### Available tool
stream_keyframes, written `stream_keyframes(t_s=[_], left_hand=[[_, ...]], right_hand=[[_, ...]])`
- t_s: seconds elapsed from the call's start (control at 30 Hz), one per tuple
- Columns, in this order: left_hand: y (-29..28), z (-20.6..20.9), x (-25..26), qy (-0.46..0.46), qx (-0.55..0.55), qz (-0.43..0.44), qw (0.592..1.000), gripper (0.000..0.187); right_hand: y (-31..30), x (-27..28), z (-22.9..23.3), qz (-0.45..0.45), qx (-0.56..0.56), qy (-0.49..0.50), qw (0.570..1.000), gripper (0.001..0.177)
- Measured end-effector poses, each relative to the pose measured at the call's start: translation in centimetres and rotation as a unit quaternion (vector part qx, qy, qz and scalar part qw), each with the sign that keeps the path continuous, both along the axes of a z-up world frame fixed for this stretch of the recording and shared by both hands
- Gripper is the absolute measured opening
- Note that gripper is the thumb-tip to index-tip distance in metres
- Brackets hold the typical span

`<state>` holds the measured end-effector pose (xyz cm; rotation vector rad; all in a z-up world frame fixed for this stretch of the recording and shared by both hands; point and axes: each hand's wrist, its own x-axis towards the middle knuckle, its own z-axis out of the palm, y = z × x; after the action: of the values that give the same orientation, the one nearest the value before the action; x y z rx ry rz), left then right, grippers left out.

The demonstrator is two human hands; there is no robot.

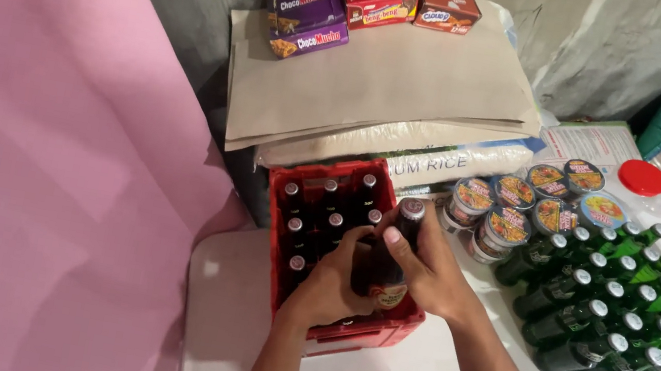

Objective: The person places Red Horse beer bottles into a red crate, then moves the crate aside. They open a cardboard box of instant noodles and place two noodle cups inside. Finally, they gather and arrange a pile of assorted candies on the table.

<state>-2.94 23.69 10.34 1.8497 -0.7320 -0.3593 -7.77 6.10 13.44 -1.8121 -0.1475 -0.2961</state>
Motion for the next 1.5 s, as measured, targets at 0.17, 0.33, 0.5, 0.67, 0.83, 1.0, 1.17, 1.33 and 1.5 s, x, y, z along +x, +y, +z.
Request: stream_keyframes(t_s=[0.17, 0.33, 0.5, 0.67, 0.83, 1.0, 1.17, 1.33, 1.5], left_hand=[[0.7, -3.9, 0.5, -0.057, -0.055, 0.067, 0.995, 0.061], [-0.9, -7.6, 0.1, -0.190, -0.062, 0.203, 0.959, 0.041], [-1.2, -7.8, -0.4, -0.236, 0.077, 0.152, 0.957, 0.047], [-1.2, -7.7, -0.6, -0.194, 0.097, 0.128, 0.968, 0.050], [-0.9, -7.4, -0.5, -0.195, 0.117, 0.104, 0.968, 0.052], [-1.7, -9.3, -0.1, -0.255, 0.116, 0.146, 0.949, 0.033], [-1.7, -8.3, -0.3, -0.251, 0.152, 0.137, 0.946, 0.030], [-1.5, -8.3, -0.4, -0.239, 0.169, 0.130, 0.948, 0.034], [-1.6, -7.7, -0.5, -0.253, 0.173, 0.124, 0.944, 0.032]], right_hand=[[0.0, -0.1, -1.1, 0.002, -0.066, 0.013, 0.998, 0.024], [0.1, 0.1, -3.3, 0.024, -0.103, 0.018, 0.994, 0.023], [0.2, 0.1, -5.8, 0.022, -0.103, 0.095, 0.990, 0.022], [0.5, -0.1, -6.3, 0.005, -0.171, 0.093, 0.981, 0.026], [0.1, -0.1, -5.7, 0.018, -0.186, 0.054, 0.981, 0.027], [0.4, -0.3, -6.0, -0.015, -0.307, 0.160, 0.938, 0.038], [1.0, -0.3, -6.5, 0.003, -0.345, 0.165, 0.924, 0.025], [0.4, 1.1, -9.8, 0.044, -0.415, 0.111, 0.902, 0.015], [0.6, 1.8, -10.8, 0.060, -0.465, 0.111, 0.876, 0.003]])
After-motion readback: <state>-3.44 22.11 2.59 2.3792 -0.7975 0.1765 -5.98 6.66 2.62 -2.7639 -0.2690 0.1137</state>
